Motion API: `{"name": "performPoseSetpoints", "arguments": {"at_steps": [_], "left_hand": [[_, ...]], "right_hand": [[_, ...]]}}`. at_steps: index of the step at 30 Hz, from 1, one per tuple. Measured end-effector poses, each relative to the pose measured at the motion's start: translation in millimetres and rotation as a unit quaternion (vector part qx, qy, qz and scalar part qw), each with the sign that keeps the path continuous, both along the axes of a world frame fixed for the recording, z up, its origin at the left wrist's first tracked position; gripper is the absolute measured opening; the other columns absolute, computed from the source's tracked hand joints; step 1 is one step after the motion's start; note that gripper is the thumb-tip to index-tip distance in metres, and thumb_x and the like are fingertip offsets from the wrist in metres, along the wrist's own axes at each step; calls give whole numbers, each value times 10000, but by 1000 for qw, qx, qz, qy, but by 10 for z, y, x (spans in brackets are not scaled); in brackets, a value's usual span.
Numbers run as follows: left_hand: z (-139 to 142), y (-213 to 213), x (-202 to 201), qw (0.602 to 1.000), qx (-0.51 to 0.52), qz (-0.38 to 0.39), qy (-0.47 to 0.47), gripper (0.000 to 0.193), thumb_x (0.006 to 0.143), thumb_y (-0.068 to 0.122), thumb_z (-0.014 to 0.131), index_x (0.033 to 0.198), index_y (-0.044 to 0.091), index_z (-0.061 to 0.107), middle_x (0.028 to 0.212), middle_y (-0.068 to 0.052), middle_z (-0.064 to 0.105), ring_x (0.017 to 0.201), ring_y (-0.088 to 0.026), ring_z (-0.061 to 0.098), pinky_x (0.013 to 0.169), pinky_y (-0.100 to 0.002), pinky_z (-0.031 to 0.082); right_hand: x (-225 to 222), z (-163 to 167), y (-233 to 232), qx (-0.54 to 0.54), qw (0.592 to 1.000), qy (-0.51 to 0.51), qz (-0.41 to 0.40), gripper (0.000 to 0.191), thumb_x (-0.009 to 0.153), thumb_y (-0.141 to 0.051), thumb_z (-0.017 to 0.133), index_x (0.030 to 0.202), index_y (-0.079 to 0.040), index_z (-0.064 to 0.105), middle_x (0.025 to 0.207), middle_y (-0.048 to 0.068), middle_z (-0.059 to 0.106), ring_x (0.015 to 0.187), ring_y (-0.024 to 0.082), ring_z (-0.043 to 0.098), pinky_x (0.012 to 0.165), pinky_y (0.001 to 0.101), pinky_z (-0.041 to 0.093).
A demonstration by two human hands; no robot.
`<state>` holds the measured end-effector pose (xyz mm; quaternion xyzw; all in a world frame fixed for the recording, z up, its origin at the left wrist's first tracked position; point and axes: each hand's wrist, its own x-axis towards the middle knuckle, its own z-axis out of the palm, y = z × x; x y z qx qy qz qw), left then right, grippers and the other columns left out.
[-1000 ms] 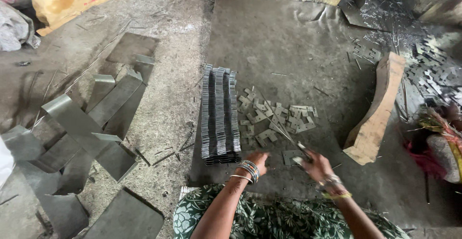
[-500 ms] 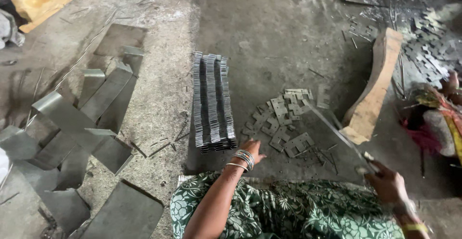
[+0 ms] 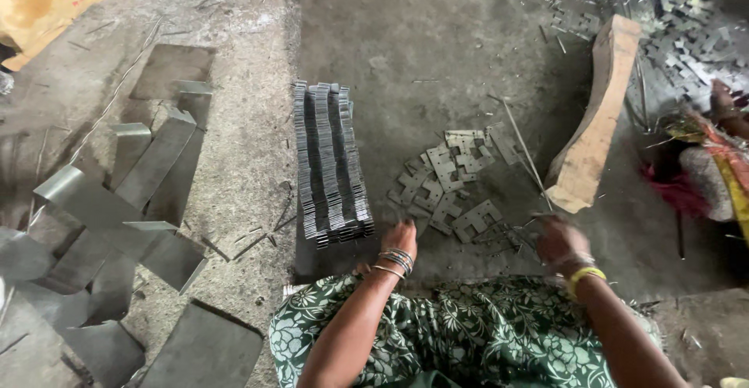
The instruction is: The person sits on the floor and sorts small metal brackets, picking them up from a pile and stacking them neatly. The person uses both hands to handle the brackets and occasionally uses a cloth to wipe them.
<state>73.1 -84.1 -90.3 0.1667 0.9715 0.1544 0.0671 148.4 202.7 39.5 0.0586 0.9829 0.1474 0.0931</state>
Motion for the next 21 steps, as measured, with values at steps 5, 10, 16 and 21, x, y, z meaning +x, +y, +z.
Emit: {"name": "performPoseSetpoints", "arguments": {"at_steps": [5, 10, 16, 21], "left_hand": [[60, 13, -10, 996, 57, 57, -38, 539, 890, 282, 761, 1323, 36, 554, 1341, -211, 574, 1089, -384, 674, 868, -467, 587], [177, 175, 9, 995, 54, 73, -49, 829, 761, 406, 885, 1397, 57, 484, 1421, -227, 459, 1287, -415, 507, 960, -500, 520], [24, 271, -159, 988, 55, 131, -57, 1020, 641, 372, 951, 1458, 68, 421, 1457, -179, 413, 1318, -395, 454, 1011, -515, 473], [-84, 224, -188, 985, 116, 116, -60, 412, 780, 197, 811, 1165, 150, 673, 1230, -141, 685, 1146, -359, 656, 949, -469, 546]], "right_hand": [[-399, -41, -652, -72, 992, -28, 99, 520, 885, -102, 629, 1385, -236, 579, 1522, 5, 483, 1408, 281, 417, 1104, 460, 420], [-579, 0, -678, -68, 990, -86, 93, 653, 833, -190, 734, 1436, -276, 499, 1558, -26, 393, 1463, 287, 324, 1121, 513, 381], [-584, -21, -538, -82, 988, -55, 119, 601, 866, -221, 720, 1428, -264, 513, 1438, -14, 509, 1387, 270, 424, 1065, 474, 430], [-651, -42, -547, -73, 989, -80, 100, 606, 815, -253, 753, 1387, -238, 555, 1398, 44, 544, 1326, 301, 480, 1055, 467, 458]]}}
